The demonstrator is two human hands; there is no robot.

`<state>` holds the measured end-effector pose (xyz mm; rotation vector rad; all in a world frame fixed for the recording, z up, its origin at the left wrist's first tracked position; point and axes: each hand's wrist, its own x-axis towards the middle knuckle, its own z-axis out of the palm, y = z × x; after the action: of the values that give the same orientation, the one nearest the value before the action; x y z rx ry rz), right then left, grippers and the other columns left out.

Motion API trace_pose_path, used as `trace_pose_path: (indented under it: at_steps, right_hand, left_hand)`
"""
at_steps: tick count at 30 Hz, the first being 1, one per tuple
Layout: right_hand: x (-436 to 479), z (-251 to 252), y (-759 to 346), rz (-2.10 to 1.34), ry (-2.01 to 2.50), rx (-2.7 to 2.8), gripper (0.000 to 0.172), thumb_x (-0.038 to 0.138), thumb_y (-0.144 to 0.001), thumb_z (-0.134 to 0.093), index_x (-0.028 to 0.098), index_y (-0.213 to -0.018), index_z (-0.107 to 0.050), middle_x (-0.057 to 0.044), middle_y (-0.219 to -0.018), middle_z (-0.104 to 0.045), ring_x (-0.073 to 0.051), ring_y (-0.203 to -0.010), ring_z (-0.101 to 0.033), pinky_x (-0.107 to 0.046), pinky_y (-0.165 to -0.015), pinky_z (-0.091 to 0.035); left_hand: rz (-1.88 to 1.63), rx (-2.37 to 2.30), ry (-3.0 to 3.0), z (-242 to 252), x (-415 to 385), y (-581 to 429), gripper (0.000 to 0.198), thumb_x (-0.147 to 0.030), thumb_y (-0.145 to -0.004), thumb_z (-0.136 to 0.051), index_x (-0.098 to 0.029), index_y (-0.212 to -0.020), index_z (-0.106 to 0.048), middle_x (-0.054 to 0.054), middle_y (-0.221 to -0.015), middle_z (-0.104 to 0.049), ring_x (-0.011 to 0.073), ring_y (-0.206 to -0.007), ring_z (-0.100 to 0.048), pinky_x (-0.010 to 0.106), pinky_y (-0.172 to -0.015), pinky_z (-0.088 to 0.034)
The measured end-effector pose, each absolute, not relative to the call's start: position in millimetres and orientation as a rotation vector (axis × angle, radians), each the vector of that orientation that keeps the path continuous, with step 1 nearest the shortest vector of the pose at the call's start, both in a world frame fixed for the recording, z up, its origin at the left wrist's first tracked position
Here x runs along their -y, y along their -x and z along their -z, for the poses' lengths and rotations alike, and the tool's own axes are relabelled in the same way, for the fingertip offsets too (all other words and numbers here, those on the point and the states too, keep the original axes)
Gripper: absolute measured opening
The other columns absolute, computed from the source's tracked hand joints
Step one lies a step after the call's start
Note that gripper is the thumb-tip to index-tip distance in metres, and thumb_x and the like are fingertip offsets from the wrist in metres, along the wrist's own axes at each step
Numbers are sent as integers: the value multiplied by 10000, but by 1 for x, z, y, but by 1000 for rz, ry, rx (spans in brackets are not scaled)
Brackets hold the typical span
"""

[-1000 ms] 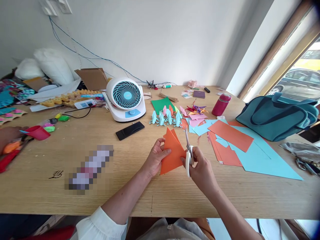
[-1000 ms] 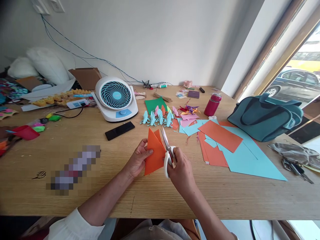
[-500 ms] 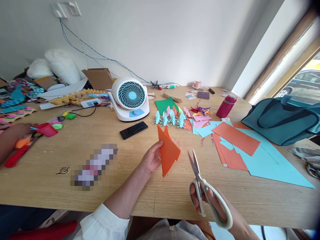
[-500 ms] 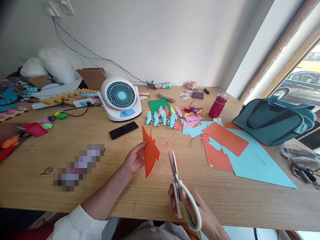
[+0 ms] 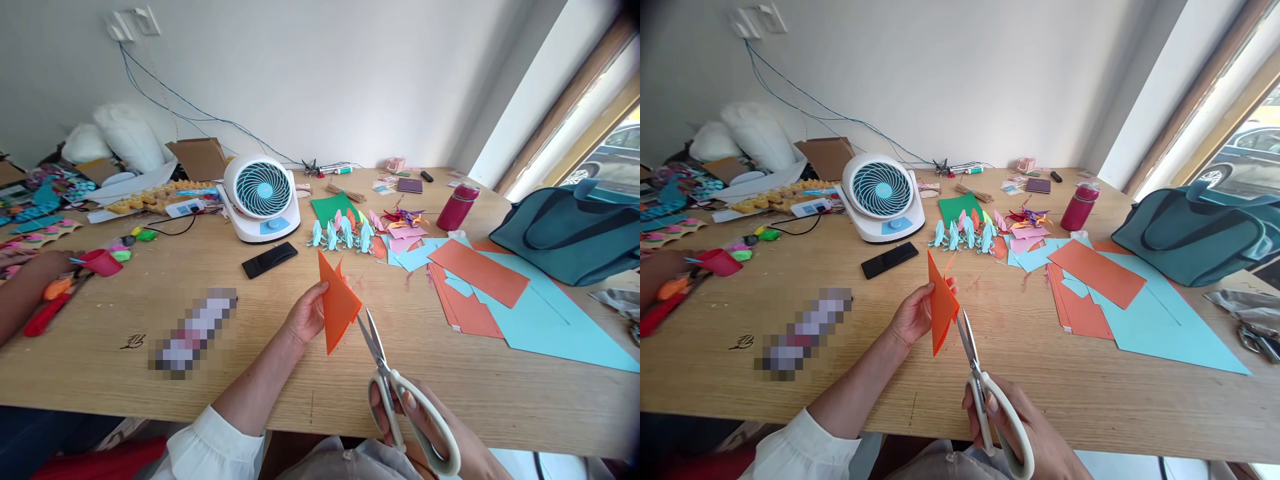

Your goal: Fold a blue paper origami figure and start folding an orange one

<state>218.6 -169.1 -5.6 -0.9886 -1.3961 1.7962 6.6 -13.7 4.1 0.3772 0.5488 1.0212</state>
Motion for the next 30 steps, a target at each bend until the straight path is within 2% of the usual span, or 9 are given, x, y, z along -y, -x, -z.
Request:
trace_pose_path:
  at_steps: [10, 19, 24, 30]
  right_hand:
    - [166, -15, -214, -1712, 1026, 1366, 561, 693, -910, -446, 173, -1025, -621, -82, -838, -626, -198, -734, -554, -356, -720, -459]
    - [162, -8, -215, -1673, 968, 1445, 567, 673, -952, -363, 168, -1081, -586, -62, -811, -591, -178, -699, -539, -339, -679, -438]
    - [163, -3, -215, -1668, 963, 1426, 551, 654, -963, -362, 164, -1090, -581, -67, -814, -600, -176, -696, -539, -334, -673, -440]
    - [162, -3, -212, -1644, 948, 1435, 538, 655, -959, -379, 163, -1042, -579, -53, -781, -589, -164, -672, -539, -319, -651, -433]
  left_hand:
    - [-1070, -581, -687, -2, 16, -10, 286, -244, -721, -822, -140, -969, -725, 44, -919, -764, 149, -785, -693, 245, -771, -520]
    - [-1102, -577, -816, -5, 17, -12, 342, -240, -685, -864, -192, -975, -690, 5, -927, -738, 136, -811, -675, 241, -802, -506]
    - [-1046, -541, -879, -8, 17, -11, 530, -215, -669, -873, -223, -1150, -650, 22, -1028, -714, 148, -874, -663, 243, -814, -514]
    - [-1058, -547, -915, -10, 17, -10, 595, -209, -684, -861, -233, -1233, -633, 39, -1116, -703, 164, -948, -659, 235, -846, -504]
